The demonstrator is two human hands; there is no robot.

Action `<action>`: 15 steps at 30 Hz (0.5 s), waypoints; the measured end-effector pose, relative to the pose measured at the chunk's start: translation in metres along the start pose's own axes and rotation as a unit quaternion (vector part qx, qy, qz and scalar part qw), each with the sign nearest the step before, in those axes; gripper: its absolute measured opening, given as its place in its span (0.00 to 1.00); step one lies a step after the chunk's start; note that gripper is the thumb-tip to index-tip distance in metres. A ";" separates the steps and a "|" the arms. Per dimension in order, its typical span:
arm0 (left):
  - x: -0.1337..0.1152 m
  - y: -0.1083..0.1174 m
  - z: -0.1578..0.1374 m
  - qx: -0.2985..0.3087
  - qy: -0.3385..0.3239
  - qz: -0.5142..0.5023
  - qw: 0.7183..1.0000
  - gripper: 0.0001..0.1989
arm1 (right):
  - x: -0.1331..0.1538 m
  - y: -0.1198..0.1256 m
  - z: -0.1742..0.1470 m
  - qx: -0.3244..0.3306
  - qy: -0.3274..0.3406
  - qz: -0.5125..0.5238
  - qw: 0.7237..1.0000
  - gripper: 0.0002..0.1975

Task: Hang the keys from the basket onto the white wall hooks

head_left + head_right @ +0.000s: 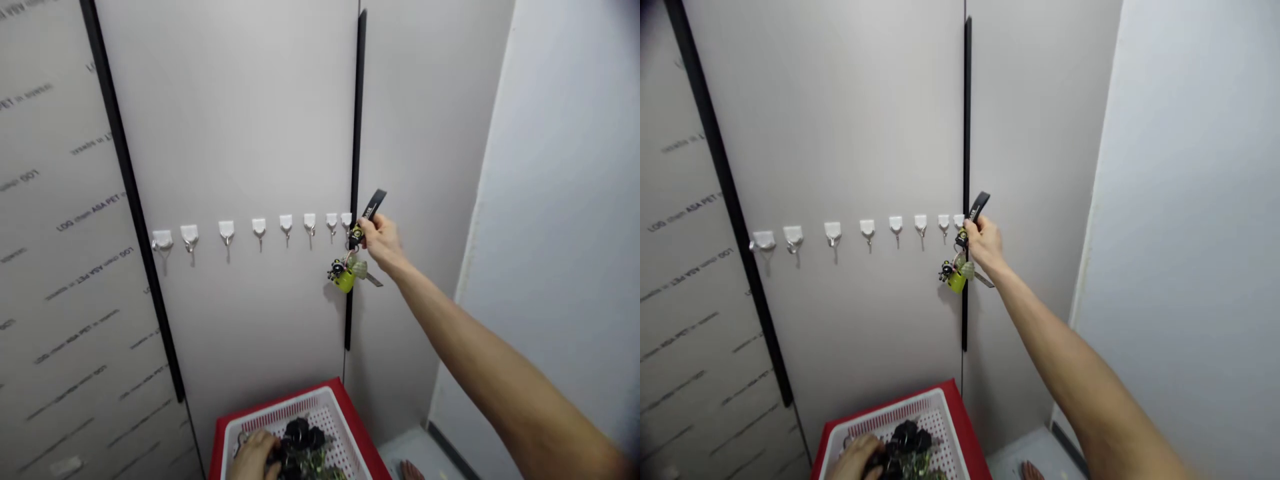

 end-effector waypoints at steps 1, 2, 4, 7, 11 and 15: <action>-0.002 0.004 -0.003 0.002 -0.001 -0.013 1.000 0.11 | 0.002 -0.002 -0.006 0.039 -0.022 0.027 0.999 0.08; -0.004 0.007 -0.005 0.003 0.002 -0.024 1.000 0.11 | 0.002 -0.006 -0.015 0.081 -0.044 0.044 0.995 0.07; -0.006 0.011 -0.008 0.007 0.001 -0.036 0.999 0.10 | -0.004 -0.014 -0.042 0.157 -0.085 0.054 0.982 0.06; -0.005 0.011 -0.009 0.008 -0.011 -0.038 0.999 0.10 | -0.025 -0.025 -0.099 0.247 -0.145 0.051 0.957 0.06; -0.002 0.008 -0.009 0.000 -0.017 -0.037 0.999 0.10 | -0.047 -0.033 -0.176 0.374 -0.161 0.008 0.913 0.08; -0.001 0.008 -0.009 -0.001 -0.012 -0.038 0.999 0.11 | -0.061 -0.027 -0.223 0.429 -0.107 -0.047 0.896 0.09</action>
Point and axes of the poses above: each hand's wrist, its own z-axis towards the middle knuckle, its own y-axis out of the back of the hand, x = y × z, the point moved 5 cm from there along z, towards the middle knuckle, and after that the axes turned 11 degrees about -x, right-handed, at the moved point
